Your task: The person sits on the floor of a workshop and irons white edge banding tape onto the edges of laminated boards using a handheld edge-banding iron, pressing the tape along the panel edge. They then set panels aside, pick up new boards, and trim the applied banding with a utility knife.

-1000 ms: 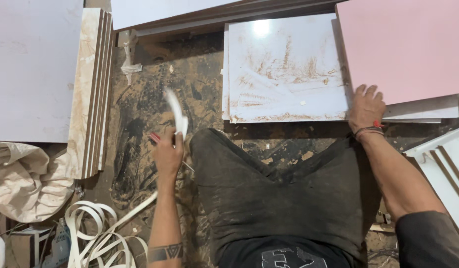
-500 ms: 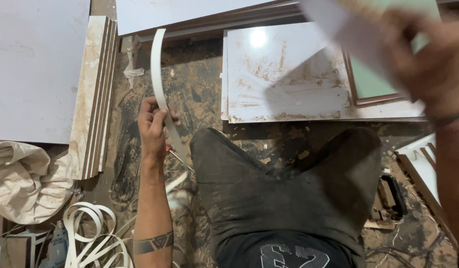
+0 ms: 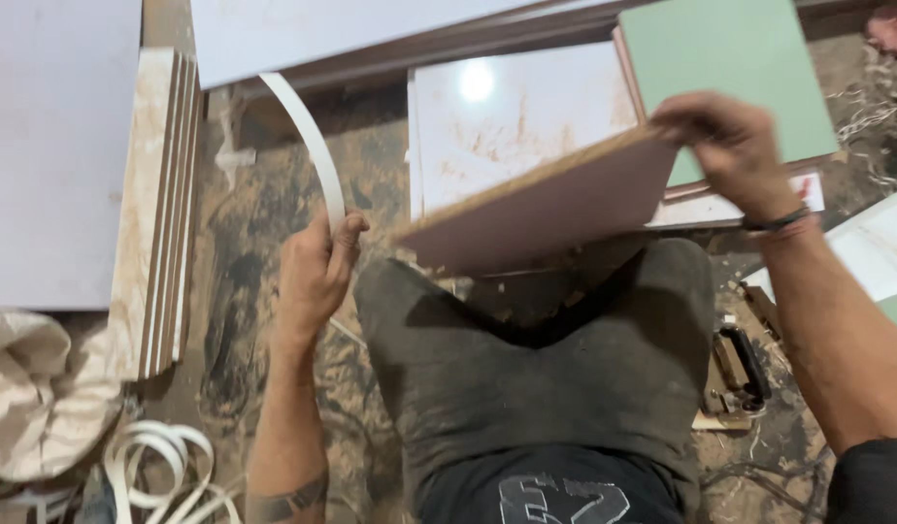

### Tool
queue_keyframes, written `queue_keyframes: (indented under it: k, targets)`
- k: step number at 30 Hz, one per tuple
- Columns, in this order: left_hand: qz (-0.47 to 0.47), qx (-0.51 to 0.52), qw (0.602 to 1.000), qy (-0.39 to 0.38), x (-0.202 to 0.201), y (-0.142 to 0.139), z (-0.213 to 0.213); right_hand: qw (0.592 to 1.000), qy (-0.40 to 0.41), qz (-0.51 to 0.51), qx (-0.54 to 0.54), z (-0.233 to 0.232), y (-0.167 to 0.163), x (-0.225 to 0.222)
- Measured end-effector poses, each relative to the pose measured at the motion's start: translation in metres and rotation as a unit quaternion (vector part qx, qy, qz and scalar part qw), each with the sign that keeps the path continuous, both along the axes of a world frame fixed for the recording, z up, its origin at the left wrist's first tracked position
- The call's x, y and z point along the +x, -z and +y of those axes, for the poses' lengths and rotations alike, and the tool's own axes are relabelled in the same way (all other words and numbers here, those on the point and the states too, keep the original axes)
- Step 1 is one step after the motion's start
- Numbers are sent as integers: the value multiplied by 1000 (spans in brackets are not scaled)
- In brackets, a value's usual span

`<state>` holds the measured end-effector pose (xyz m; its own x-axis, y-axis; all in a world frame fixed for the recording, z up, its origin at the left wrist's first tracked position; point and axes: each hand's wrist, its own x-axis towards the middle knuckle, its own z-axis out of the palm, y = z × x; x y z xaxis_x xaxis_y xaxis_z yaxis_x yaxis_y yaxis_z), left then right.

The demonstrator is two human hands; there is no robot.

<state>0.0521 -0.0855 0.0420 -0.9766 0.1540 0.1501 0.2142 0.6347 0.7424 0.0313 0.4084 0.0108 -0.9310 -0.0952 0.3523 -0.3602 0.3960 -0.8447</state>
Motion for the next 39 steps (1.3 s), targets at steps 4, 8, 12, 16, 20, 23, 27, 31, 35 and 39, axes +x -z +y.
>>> queue_keyframes:
  k: [4,8,12,16,20,23,27,31,35,39]
  targets:
    - [30,-128,991,38,-8,27,39,999,12,-6,-41,-1,-3,6]
    - [97,-243,960,102,-13,63,65,998,14,-23,-65,5,1,26]
    - [85,-185,973,111,-11,62,65,993,45,-36,-103,11,4,46]
    - [122,-156,976,91,-9,26,65,986,68,46,-143,30,-7,46]
    - [167,-151,971,80,-33,-9,74,982,42,66,-173,43,-13,34]
    - [199,-187,958,87,-46,-20,88,989,51,33,-137,39,-10,30]
    - [240,-163,953,87,-51,-32,100,996,72,17,-54,29,-13,34]
    - [176,-88,977,87,-56,-42,102,977,106,77,166,22,-28,35]
    - [135,55,977,157,-70,-36,119,945,144,97,277,7,-34,30]
    - [326,-217,906,159,-92,-24,147,923,151,141,325,-6,-38,26]
